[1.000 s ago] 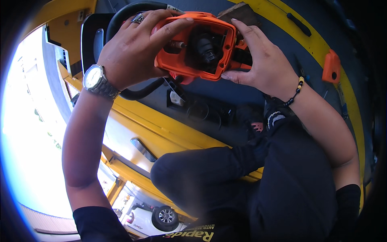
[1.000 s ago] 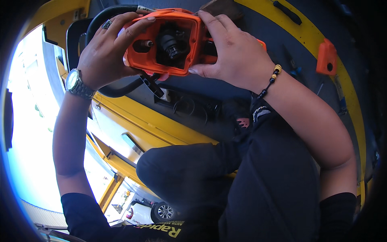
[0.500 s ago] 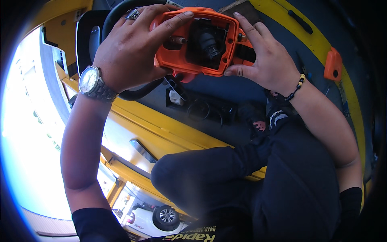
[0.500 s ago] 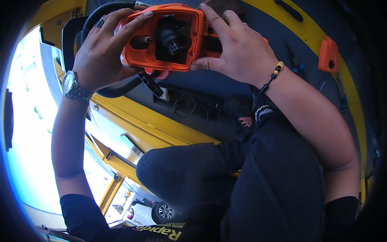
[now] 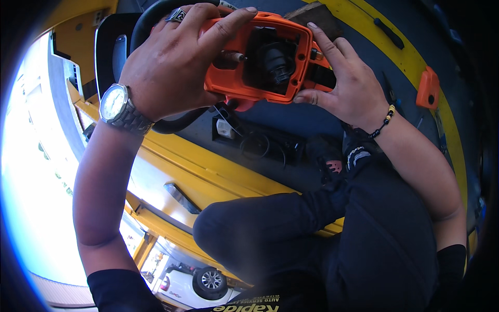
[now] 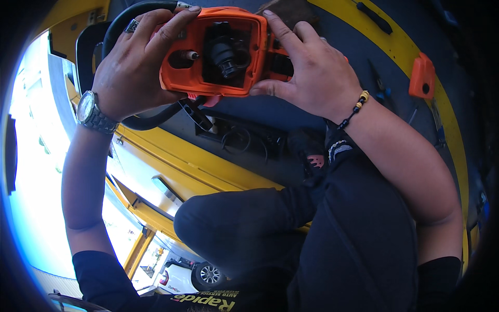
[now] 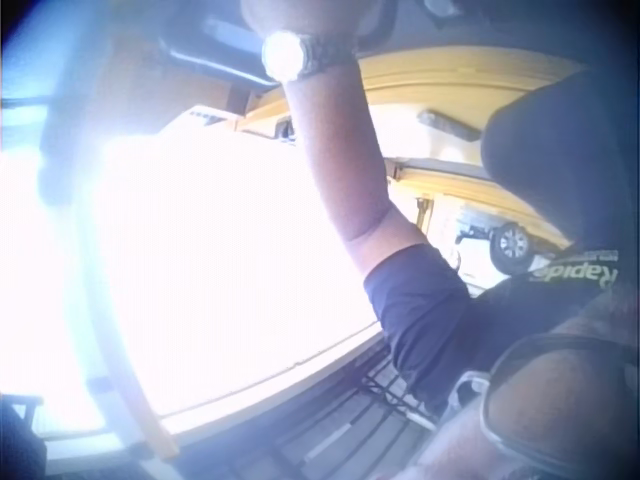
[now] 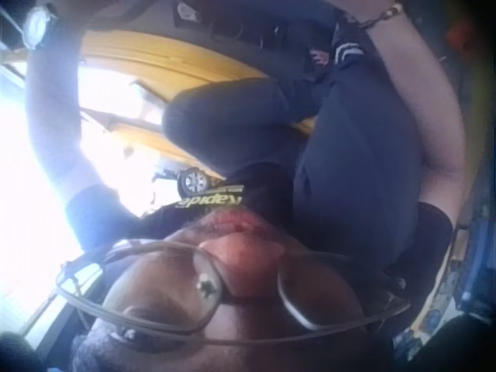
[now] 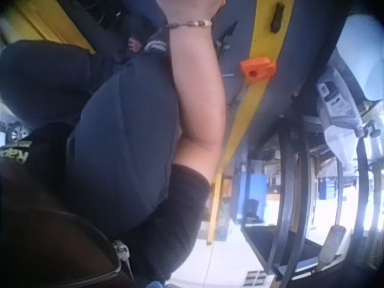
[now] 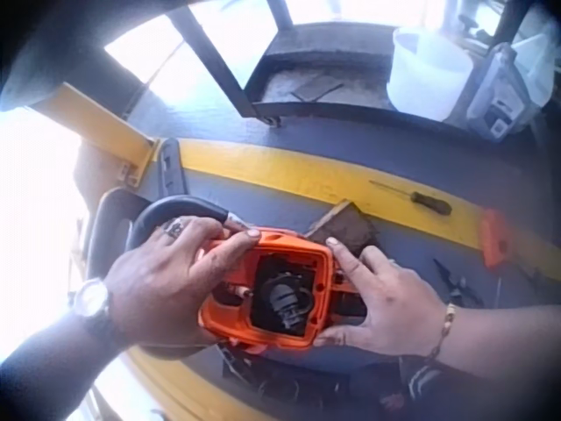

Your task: The person removes the orange top cover of a chainsaw, then uses a socket wrench to remove the spark plug. After inspecting the spark plug, the person reinserts it and replaces the cover.

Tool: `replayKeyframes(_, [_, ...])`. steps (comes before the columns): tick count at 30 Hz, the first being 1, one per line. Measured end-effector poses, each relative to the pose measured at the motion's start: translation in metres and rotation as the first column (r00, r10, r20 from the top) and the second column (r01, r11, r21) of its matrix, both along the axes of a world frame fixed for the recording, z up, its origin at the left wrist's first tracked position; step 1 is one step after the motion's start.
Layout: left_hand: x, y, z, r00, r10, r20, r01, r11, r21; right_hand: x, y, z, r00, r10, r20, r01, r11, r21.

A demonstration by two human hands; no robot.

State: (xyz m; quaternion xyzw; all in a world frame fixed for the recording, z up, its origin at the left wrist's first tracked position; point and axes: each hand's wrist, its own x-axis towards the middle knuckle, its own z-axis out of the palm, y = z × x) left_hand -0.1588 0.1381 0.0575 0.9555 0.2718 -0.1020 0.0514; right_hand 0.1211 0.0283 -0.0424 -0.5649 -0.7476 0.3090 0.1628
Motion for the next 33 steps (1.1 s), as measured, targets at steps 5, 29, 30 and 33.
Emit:
replayKeyframes(5, [0.032,-0.001,0.028,0.991,0.018,-0.132,-0.032,0.994,-0.106,0.002,-0.002,-0.004,0.998,-0.012,-0.062,0.015,0.998,0.059])
replayKeyframes(29, [0.03,-0.001,0.03,0.995,-0.045,-0.092,0.037,0.996,-0.086,0.0,-0.004,-0.012,0.999,0.01,0.031,-0.015,0.986,0.163])
replayKeyframes(30, [0.03,-0.001,0.03,0.996,-0.056,-0.07,0.05,0.996,-0.077,-0.001,-0.005,-0.012,1.0,0.009,0.03,-0.013,0.987,0.159])
replayKeyframes(33, [0.031,-0.003,0.028,0.998,-0.046,-0.04,0.043,0.996,-0.077,0.001,-0.004,-0.013,0.999,0.003,0.046,-0.009,0.991,0.132])
